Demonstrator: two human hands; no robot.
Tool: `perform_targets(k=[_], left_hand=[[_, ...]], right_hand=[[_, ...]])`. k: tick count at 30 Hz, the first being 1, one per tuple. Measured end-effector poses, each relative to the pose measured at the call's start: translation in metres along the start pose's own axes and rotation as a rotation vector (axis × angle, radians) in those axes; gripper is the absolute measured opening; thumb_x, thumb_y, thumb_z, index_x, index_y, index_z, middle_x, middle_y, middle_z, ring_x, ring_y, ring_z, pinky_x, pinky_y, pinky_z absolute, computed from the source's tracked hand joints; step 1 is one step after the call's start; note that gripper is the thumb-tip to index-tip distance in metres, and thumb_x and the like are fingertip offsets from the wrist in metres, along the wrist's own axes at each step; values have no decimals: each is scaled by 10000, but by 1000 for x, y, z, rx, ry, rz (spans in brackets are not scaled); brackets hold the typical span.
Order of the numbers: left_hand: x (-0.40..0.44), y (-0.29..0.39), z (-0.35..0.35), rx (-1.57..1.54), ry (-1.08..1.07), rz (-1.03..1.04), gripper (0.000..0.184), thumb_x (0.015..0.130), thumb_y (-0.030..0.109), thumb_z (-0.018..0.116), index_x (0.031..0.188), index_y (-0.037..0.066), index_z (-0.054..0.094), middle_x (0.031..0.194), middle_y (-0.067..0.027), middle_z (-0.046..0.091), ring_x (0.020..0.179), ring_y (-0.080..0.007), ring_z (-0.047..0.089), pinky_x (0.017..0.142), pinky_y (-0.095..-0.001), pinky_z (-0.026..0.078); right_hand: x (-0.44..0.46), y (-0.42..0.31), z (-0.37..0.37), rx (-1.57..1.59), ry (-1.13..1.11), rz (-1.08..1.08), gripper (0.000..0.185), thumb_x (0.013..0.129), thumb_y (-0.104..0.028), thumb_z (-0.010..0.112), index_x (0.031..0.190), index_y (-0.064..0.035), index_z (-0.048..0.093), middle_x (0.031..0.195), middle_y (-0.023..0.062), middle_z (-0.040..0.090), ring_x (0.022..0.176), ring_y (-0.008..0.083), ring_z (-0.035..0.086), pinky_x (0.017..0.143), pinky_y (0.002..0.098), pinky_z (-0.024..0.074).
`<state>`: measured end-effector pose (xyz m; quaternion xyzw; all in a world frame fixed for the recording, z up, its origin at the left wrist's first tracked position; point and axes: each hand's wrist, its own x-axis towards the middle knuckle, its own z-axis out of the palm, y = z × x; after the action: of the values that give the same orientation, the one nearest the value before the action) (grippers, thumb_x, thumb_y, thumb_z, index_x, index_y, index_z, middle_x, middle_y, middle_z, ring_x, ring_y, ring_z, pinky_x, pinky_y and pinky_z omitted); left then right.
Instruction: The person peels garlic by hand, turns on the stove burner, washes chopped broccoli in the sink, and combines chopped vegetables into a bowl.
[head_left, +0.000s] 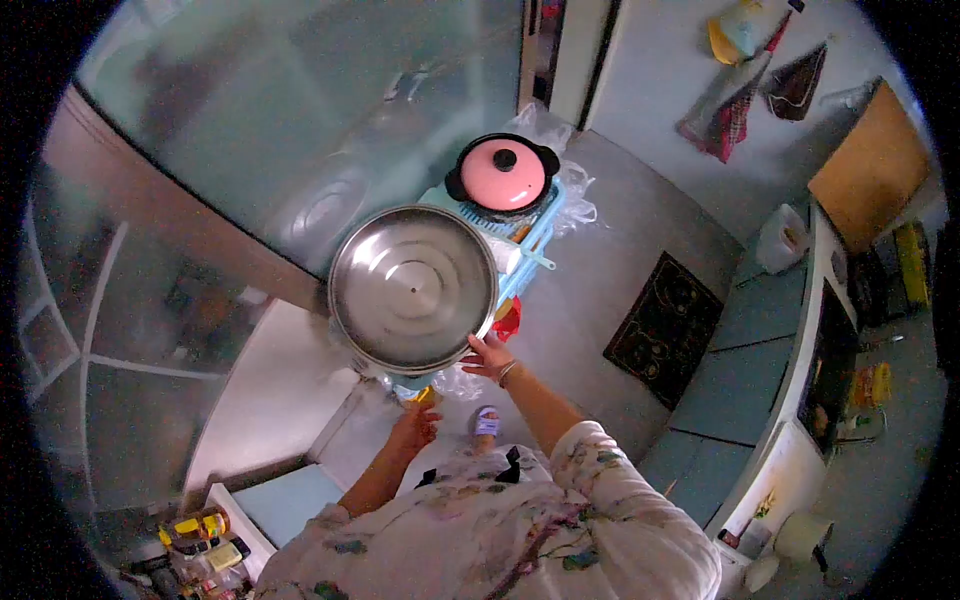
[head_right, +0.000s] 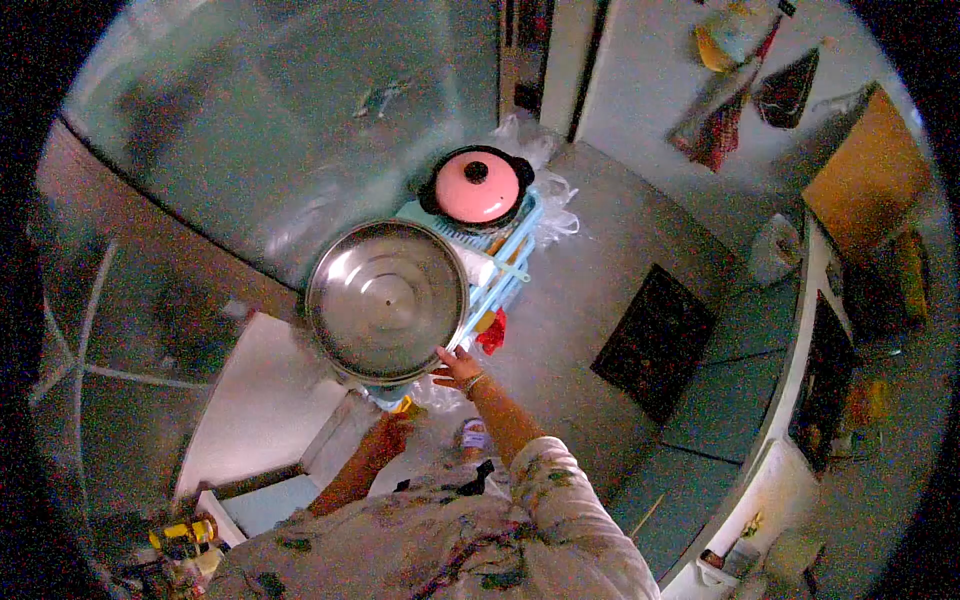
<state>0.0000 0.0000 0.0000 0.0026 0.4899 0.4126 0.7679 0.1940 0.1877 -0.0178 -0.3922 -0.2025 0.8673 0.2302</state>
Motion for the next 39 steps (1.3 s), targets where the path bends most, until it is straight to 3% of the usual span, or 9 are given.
perform_targets(k=[9,13,20,22,23,25,29,33,39], left_hand=[[21,31,125,393,29,-25,313,907,352,476,1086,104,544,875,-43,595,635,-110,523,559,-242,430],[75,27,218,745,-116,-13,277,897,338,511,1024,96,556,846,-6,582,636,-78,519,540,-222,422],[184,10,423,905,-287,197,263,899,314,524,1003,74,560,809,22,559,645,-57,513,535,-201,416],[209,12,480,907,-342,277,259,901,297,525,1022,71,561,815,22,564,659,-53,518,546,-199,421],[219,15,501,911,-402,321,257,903,281,525,1041,68,562,822,22,569,673,-49,524,557,-197,426],[242,35,539,889,-372,320,248,897,242,536,1070,69,570,879,4,597,710,-75,549,610,-216,456],[302,124,581,938,-66,695,290,844,226,593,1087,69,576,958,-21,623,839,-126,577,732,-281,477],[404,266,593,971,160,1211,408,830,224,600,1195,78,492,1020,-58,599,837,-136,578,748,-280,470],[398,464,700,881,684,1641,461,825,214,592,1225,34,451,1212,-147,510,1118,-284,490,930,-369,399]], right_hand=[[-96,-37,-108,-150,120,-94,473,895,-309,524,1308,-133,373,1111,97,580,901,223,604,770,356,502],[-179,-69,-214,-129,411,-200,178,889,-209,512,959,-67,595,692,23,545,591,129,525,585,271,499],[-259,-100,-452,-98,480,-411,187,892,-241,492,769,-101,513,609,-6,442,494,107,432,463,265,415],[-260,-144,-478,-1427,840,-1116,240,903,-278,475,733,-110,497,595,2,443,472,114,421,470,251,409],[-260,-167,-484,-1424,834,-1134,240,903,-278,475,733,-110,497,595,2,443,472,114,421,470,251,409],[-274,-231,-465,-418,715,-387,274,901,-294,485,713,-94,497,570,13,435,479,131,439,479,278,413],[-187,-318,-556,-795,589,-574,341,899,-322,496,673,-67,523,561,26,485,502,140,486,467,312,411],[-124,-502,-470,-675,479,-528,427,900,-345,508,634,-21,594,590,79,585,533,136,543,495,284,424],[64,-728,-383,-864,-163,-655,256,860,-103,567,1109,-44,559,975,33,612,860,111,569,736,250,454]])
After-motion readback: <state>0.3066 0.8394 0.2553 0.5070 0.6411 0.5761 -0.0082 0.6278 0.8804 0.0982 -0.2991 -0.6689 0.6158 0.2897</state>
